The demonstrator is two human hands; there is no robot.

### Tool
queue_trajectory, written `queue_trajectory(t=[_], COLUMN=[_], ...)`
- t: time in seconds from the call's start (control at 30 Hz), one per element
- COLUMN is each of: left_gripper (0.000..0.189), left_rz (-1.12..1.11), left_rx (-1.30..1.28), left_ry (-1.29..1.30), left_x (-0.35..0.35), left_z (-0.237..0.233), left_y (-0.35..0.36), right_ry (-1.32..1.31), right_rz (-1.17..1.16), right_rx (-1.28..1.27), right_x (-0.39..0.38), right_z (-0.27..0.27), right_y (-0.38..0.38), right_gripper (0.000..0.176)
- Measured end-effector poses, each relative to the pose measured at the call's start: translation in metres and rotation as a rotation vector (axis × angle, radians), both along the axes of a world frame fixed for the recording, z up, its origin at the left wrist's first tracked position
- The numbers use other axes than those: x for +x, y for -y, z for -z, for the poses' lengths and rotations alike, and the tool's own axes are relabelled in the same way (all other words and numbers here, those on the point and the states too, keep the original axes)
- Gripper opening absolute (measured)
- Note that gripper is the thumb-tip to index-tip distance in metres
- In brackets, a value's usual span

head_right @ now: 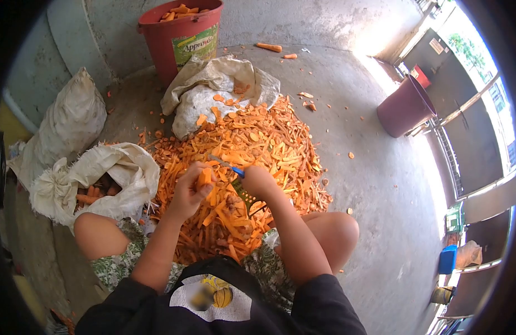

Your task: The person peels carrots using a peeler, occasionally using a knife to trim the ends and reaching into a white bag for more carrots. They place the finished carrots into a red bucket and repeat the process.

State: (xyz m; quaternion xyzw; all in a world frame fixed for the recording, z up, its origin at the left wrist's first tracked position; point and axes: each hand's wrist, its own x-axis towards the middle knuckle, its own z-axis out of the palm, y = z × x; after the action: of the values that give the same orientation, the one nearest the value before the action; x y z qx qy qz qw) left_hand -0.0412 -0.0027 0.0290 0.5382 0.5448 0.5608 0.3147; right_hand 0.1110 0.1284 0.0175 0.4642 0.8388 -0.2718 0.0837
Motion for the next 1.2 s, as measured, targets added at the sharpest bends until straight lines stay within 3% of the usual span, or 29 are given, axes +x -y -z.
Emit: queue_trajectory(t=[0.07, 0.13, 0.2, 0.27, 0.3, 0.33, 0.4, 0.43, 0.47, 0.5, 0.53, 0.57, 0.6, 0.7, 0.9, 0.97, 1.2], left_gripper=[0.021, 0.019, 0.017, 0.02, 0.02, 0.022, 0.026, 0.028, 0.03, 0.03, 0.032, 0.034, 0.034, 0.038, 0.036, 0.027, 0.025], left_rz=[-0.111, -0.098, -0.081, -0.088, -0.086, -0.046, -0.011, 0.031, 0.073, 0.071, 0.026, -0.018, -0.018, -0.099, -0.227, -0.255, -0.211], left_rx=[0.393, 0.303, 0.207, 0.073, 0.073, 0.045, 0.018, -0.104, -0.226, -0.225, -0.269, -0.312, -0.312, -0.267, -0.208, -0.25, -0.196], left_ry=[-0.44, -0.352, -0.263, 0.189, 0.189, 0.146, 0.101, 0.152, 0.203, 0.202, 0.06, -0.083, -0.082, -0.196, -0.213, -0.111, -0.059], left_x=[-0.001, 0.001, 0.004, 0.007, 0.001, -0.009, -0.023, -0.028, -0.031, -0.029, -0.024, -0.02, -0.018, -0.016, -0.021, -0.018, -0.015], left_z=[-0.03, -0.029, -0.025, -0.021, -0.019, -0.015, -0.009, -0.007, -0.006, -0.008, -0.012, -0.014, -0.013, -0.005, 0.009, 0.006, 0.007], left_y=[-0.003, 0.0, 0.003, 0.002, 0.001, 0.001, 0.004, 0.005, 0.006, 0.007, 0.008, 0.008, 0.007, 0.005, 0.0, 0.0, 0.0], right_ry=[-0.032, -0.175, -0.737, -0.833, -0.925, -0.927, -0.957, -0.983, -0.985, -0.813, -0.642, -0.555, -0.554, -0.427, -0.202, -0.24, -0.249], right_rz=[-0.046, 0.029, 0.02, 0.102, 0.187, 0.189, 0.409, 0.447, 0.442, 0.429, 0.415, 0.25, 0.25, 0.011, -0.165, -0.16, -0.125], right_rx=[-0.112, -0.285, -0.372, -0.508, -0.646, -0.646, -0.739, -0.706, -0.706, -0.613, -0.518, -0.259, -0.258, 0.071, 0.042, 0.059, 0.078], right_x=[-0.004, -0.017, -0.028, -0.03, -0.032, -0.032, -0.031, -0.032, -0.033, -0.033, -0.033, -0.034, -0.036, -0.035, -0.028, -0.027, -0.027], right_z=[0.024, 0.029, 0.126, 0.059, 0.027, 0.018, 0.005, -0.001, -0.007, -0.016, -0.02, -0.015, -0.022, -0.042, -0.051, -0.041, -0.03], right_y=[-0.003, 0.013, 0.01, 0.029, 0.035, 0.031, 0.019, 0.016, 0.012, 0.009, 0.007, 0.01, 0.018, 0.036, 0.046, 0.046, 0.045], right_gripper=[0.024, 0.033, 0.028, 0.025, 0.022, 0.022, 0.018, 0.018, 0.018, 0.018, 0.021, 0.028, 0.028, 0.024, 0.017, 0.017, 0.013])
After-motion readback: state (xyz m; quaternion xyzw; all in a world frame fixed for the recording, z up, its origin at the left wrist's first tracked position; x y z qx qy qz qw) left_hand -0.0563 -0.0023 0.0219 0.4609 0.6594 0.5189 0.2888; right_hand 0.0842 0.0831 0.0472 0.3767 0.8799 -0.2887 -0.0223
